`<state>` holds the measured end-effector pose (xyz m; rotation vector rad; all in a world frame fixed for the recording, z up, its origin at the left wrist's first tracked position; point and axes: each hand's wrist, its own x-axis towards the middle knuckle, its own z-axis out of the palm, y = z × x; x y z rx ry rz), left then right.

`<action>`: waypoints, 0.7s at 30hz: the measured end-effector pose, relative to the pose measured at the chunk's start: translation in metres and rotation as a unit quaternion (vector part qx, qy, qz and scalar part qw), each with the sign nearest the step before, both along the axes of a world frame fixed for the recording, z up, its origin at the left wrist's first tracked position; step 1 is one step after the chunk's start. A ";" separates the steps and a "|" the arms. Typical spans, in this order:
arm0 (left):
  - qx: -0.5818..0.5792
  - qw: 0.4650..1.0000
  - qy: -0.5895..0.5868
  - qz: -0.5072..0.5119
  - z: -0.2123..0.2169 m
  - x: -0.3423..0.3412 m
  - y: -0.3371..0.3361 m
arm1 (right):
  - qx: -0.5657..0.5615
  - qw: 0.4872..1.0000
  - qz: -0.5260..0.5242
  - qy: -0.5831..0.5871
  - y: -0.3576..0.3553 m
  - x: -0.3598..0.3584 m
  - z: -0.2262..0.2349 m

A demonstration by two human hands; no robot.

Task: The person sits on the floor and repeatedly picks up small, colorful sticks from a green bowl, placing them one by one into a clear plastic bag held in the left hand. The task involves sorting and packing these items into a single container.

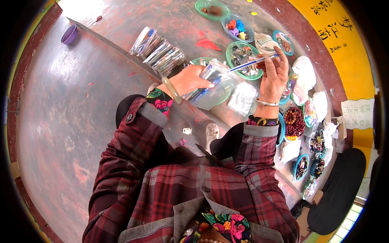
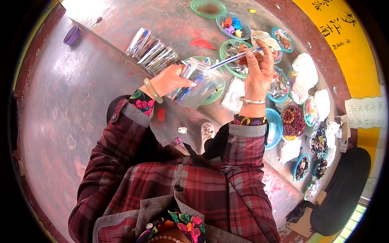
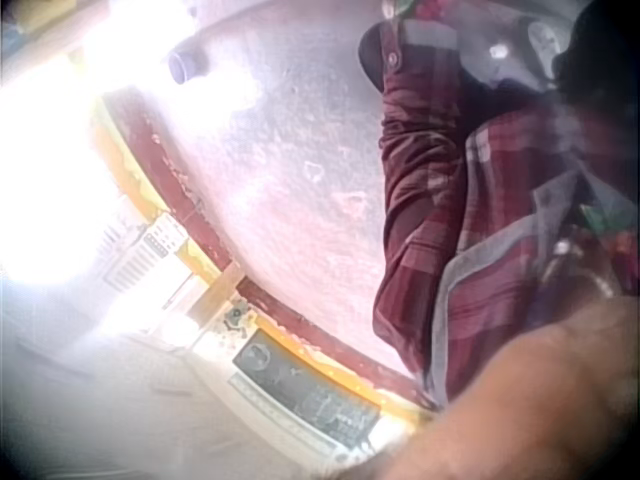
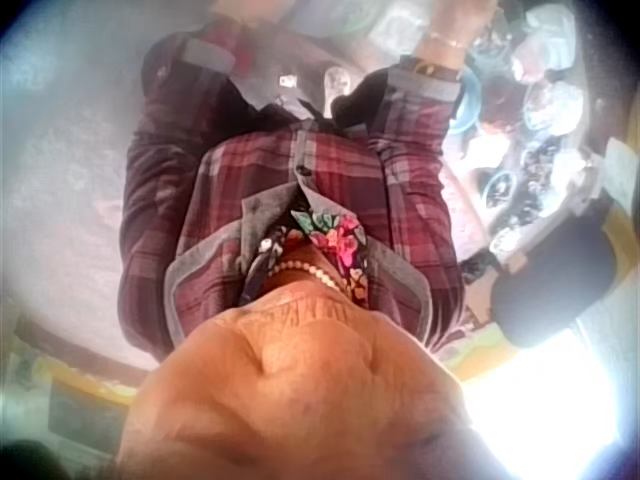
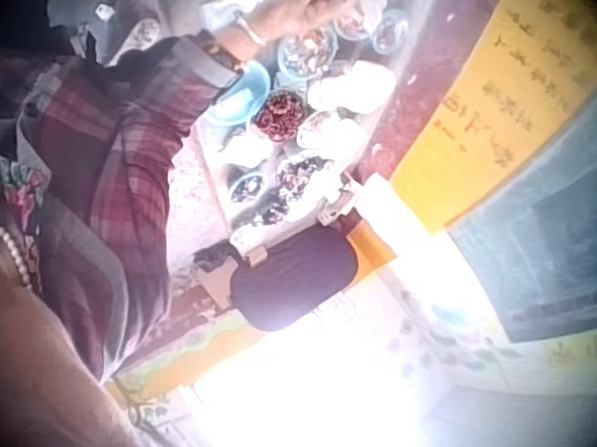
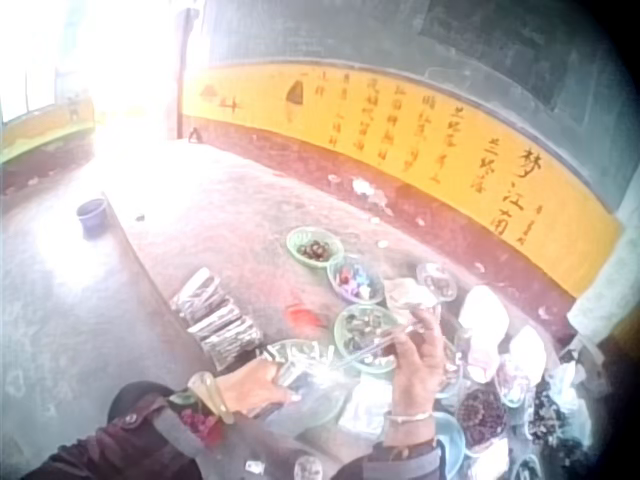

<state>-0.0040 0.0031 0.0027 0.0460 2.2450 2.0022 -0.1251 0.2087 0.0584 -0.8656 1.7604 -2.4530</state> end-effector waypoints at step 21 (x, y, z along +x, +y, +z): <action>0.205 0.978 -0.024 0.023 -0.003 0.001 0.004 | 0.156 0.978 0.103 -0.092 -0.014 0.003 -0.016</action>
